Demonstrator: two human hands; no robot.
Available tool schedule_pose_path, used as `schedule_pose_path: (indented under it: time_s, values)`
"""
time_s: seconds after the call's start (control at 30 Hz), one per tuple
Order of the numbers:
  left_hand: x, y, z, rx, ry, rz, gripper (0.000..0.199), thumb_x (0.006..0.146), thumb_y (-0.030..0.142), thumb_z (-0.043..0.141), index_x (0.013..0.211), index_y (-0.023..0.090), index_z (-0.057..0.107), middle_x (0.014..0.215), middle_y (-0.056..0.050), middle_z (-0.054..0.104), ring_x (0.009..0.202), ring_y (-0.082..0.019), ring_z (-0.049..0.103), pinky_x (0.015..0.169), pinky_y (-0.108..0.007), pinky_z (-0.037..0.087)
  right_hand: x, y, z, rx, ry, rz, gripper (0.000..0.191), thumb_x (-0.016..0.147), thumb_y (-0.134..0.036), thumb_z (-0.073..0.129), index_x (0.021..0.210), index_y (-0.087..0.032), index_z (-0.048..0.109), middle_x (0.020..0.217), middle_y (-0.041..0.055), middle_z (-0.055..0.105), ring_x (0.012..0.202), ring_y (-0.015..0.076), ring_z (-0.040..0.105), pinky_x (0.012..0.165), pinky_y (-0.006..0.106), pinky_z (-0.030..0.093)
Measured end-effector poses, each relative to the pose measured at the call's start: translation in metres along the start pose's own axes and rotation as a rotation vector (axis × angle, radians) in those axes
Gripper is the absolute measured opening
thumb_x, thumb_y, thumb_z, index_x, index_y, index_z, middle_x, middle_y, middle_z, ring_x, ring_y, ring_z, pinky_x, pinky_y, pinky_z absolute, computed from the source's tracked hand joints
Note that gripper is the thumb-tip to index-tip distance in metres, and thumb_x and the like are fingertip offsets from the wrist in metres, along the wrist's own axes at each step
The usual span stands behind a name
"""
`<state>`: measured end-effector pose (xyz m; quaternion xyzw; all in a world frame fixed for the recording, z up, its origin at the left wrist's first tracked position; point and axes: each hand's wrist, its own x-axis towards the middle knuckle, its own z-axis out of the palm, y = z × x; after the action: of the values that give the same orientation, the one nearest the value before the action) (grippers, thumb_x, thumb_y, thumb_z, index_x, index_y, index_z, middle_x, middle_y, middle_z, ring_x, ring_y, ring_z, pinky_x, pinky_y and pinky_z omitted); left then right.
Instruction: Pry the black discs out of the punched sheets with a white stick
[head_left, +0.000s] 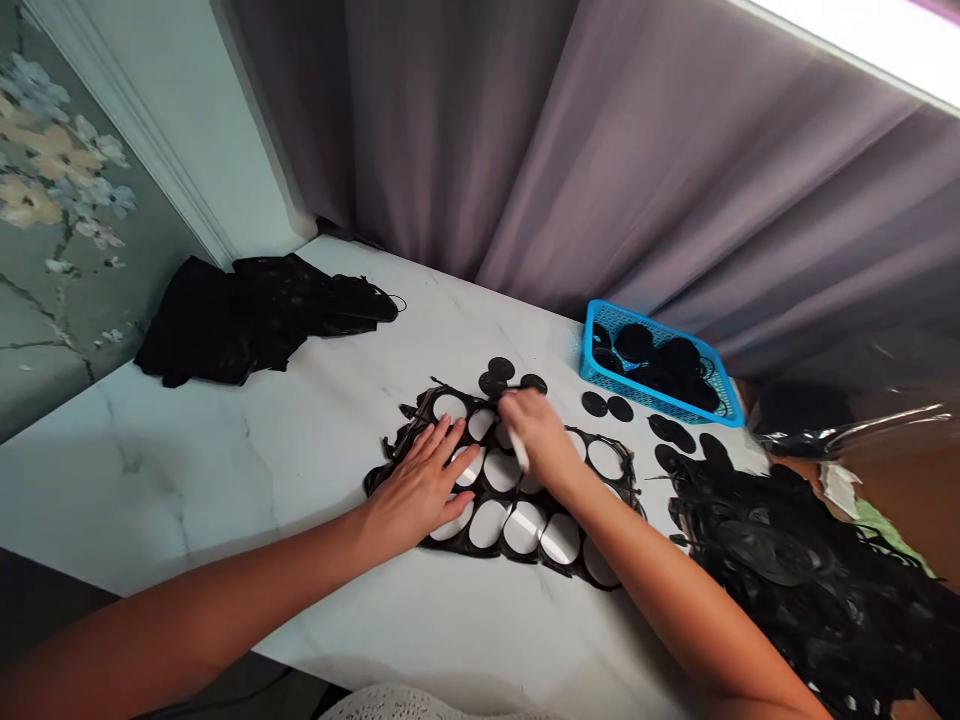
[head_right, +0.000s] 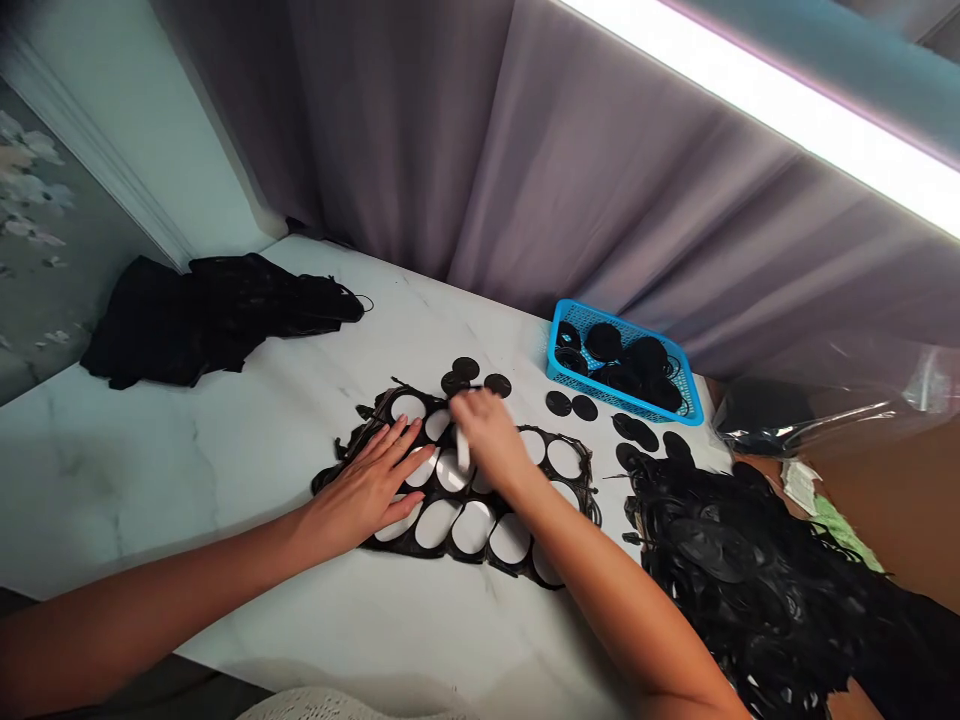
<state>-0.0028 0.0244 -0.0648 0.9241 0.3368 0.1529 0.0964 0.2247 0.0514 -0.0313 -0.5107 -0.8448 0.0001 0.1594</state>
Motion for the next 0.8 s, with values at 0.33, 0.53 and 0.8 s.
schedule_pose_path:
  time_s: [0.33, 0.53, 0.8]
  values:
    - [-0.003, -0.001, -0.005, 0.055, -0.017, 0.007, 0.054, 0.095, 0.037, 0.061, 0.143, 0.018, 0.046, 0.158, -0.016, 0.034, 0.148, -0.036, 0.025, 0.115, -0.052, 0.035, 0.052, 0.067, -0.006, 0.354, 0.331, 0.529, 0.017, 0.086, -0.027, 0.051, 0.071, -0.024, 0.042, 0.066, 0.0002, 0.052, 0.061, 0.0165, 0.044, 0.06, 0.029, 0.031]
    - [-0.011, -0.009, -0.023, 0.074, 0.034, -0.028, 0.05, 0.098, 0.037, 0.055, 0.14, 0.011, 0.048, 0.147, -0.018, 0.049, 0.139, -0.031, 0.043, 0.116, -0.049, 0.034, 0.048, 0.026, 0.015, 1.216, -0.002, 0.497, 0.029, 0.077, -0.04, 0.066, 0.072, -0.023, 0.042, 0.069, -0.0013, 0.06, 0.073, 0.0182, 0.062, 0.062, 0.027, 0.04]
    - [-0.016, -0.015, -0.021, 0.116, -0.003, 0.006, 0.043, 0.098, 0.036, 0.055, 0.133, 0.012, 0.054, 0.141, -0.016, 0.056, 0.135, -0.031, 0.049, 0.114, -0.047, 0.036, 0.043, -0.01, 0.016, 0.99, -0.188, 0.243, 0.027, 0.084, -0.037, 0.061, 0.068, -0.021, 0.048, 0.065, -0.0033, 0.052, 0.064, 0.0126, 0.047, 0.06, 0.026, 0.034]
